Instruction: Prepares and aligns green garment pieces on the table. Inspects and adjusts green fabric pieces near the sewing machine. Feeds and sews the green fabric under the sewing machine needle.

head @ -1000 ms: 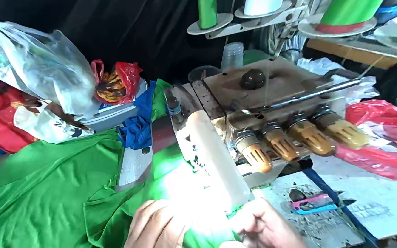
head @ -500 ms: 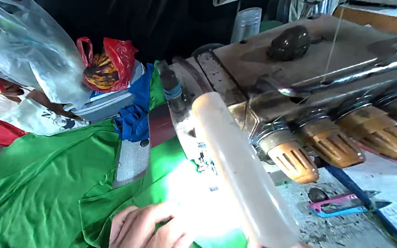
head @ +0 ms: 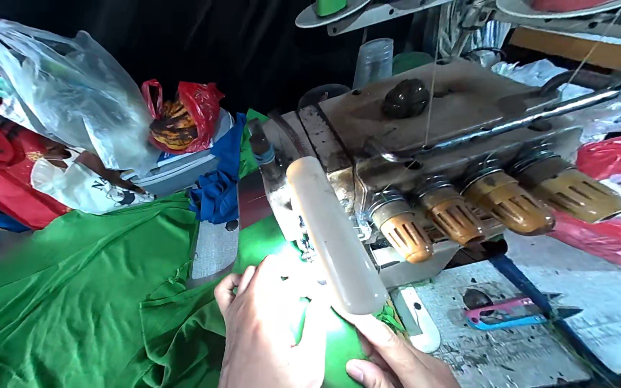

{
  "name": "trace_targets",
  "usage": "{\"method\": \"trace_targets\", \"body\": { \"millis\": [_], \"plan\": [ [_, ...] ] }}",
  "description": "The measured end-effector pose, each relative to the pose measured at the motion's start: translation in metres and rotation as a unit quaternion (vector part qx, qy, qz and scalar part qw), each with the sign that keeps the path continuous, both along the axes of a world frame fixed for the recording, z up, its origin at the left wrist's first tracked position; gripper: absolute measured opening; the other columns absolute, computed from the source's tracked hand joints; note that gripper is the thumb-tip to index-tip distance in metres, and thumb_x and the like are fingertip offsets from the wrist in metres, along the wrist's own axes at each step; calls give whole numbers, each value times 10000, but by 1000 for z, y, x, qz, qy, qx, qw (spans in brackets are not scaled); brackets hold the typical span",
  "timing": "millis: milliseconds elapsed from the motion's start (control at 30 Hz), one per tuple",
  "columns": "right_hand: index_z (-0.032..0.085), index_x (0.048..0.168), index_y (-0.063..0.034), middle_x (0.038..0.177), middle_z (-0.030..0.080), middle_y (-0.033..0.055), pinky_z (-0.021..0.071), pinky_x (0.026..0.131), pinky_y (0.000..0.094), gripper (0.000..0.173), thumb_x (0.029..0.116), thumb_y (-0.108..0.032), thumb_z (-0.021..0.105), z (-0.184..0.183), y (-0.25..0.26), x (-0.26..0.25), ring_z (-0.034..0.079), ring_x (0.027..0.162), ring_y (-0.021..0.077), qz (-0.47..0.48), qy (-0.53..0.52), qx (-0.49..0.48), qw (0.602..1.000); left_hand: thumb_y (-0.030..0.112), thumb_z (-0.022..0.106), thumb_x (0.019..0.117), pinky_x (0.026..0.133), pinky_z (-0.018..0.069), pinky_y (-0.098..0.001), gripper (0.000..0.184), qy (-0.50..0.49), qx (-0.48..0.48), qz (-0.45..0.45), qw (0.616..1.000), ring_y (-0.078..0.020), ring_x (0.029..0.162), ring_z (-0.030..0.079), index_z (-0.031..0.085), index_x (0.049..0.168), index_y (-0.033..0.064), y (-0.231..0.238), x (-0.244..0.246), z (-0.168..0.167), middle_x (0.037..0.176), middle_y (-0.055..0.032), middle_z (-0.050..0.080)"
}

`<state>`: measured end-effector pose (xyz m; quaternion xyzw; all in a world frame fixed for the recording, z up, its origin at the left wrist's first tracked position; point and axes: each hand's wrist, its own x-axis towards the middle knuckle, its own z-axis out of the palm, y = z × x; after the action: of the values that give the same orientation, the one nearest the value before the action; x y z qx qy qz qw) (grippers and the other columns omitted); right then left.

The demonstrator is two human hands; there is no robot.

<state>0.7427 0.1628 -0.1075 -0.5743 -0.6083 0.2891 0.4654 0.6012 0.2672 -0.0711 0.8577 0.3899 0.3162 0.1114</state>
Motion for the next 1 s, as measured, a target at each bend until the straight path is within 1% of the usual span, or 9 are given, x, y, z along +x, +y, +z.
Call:
{"method": "trace_targets", "body": {
  "millis": [100, 167, 267, 400, 567, 733, 833, 933, 1000],
  "plan": [
    [475, 1440, 117, 887, 649, 184, 541, 670, 310, 464, 1011, -38, 561, 8, 2, 0, 599, 682, 221, -4, -27, -39, 999, 240, 654, 893, 870, 347, -438, 134, 9, 38, -3, 999, -71, 832, 613, 753, 841, 167, 3, 3, -2, 855, 47, 724],
    [484, 1441, 105, 919, 679, 199, 568, 680, 360, 462, 1007, -34, 560, 11, 2, 0, 645, 697, 255, -14, -51, -47, 997, 236, 655, 903, 849, 400, -416, 146, 22, 53, -2, 998, -91, 817, 641, 760, 850, 149, 1, 3, -1, 845, 29, 735],
    [492, 1433, 110, 949, 687, 217, 579, 693, 415, 455, 1003, -25, 550, 15, 1, -2, 671, 724, 301, -19, -78, -55, 995, 224, 653, 932, 825, 514, -326, 180, 27, 64, -7, 998, -153, 867, 669, 764, 961, 84, -4, -2, -3, 917, -47, 746],
    [485, 1444, 96, 938, 684, 204, 578, 671, 429, 462, 1005, -30, 547, 16, 2, -1, 669, 709, 301, -18, -83, -63, 994, 212, 633, 961, 872, 528, -331, 196, 63, 104, -30, 992, -198, 946, 689, 814, 990, 144, -3, -9, -4, 977, -63, 755],
    [448, 1486, 77, 905, 667, 177, 568, 676, 391, 513, 1000, -36, 562, 13, 2, -1, 638, 695, 266, -12, -68, -66, 995, 254, 630, 941, 799, 532, -330, 199, 62, 121, -38, 990, -156, 883, 679, 822, 961, 207, 5, -10, -7, 934, -16, 740],
    [429, 1509, 55, 829, 630, 124, 538, 640, 322, 557, 983, -26, 593, 10, 1, -2, 592, 661, 196, -13, -6, -71, 997, 259, 656, 911, 783, 523, -322, 185, 31, 121, -17, 992, -127, 857, 667, 831, 940, 209, 5, -7, -12, 907, 15, 734],
    [438, 1498, 72, 865, 649, 156, 546, 658, 339, 539, 985, -21, 579, 9, 1, -2, 600, 672, 216, -19, -34, -51, 998, 253, 659, 902, 773, 530, -318, 185, 28, 139, -14, 990, -136, 844, 671, 832, 936, 196, 5, -6, -13, 899, 3, 738],
    [447, 1483, 89, 1020, 701, 228, 590, 747, 415, 515, 995, -25, 564, 15, 2, -3, 693, 778, 297, -12, -74, -54, 996, 252, 656, 898, 763, 539, -324, 183, 39, 154, -11, 987, -154, 834, 676, 823, 932, 185, 3, -4, -11, 873, -6, 728],
    [431, 1492, 92, 948, 680, 202, 573, 719, 412, 532, 989, -18, 563, 18, 3, -3, 658, 740, 289, -7, -79, -62, 995, 244, 655, 897, 764, 544, -321, 183, 45, 162, -14, 986, -159, 837, 678, 823, 944, 189, 3, -4, -12, 873, -7, 725]
  ]
}}
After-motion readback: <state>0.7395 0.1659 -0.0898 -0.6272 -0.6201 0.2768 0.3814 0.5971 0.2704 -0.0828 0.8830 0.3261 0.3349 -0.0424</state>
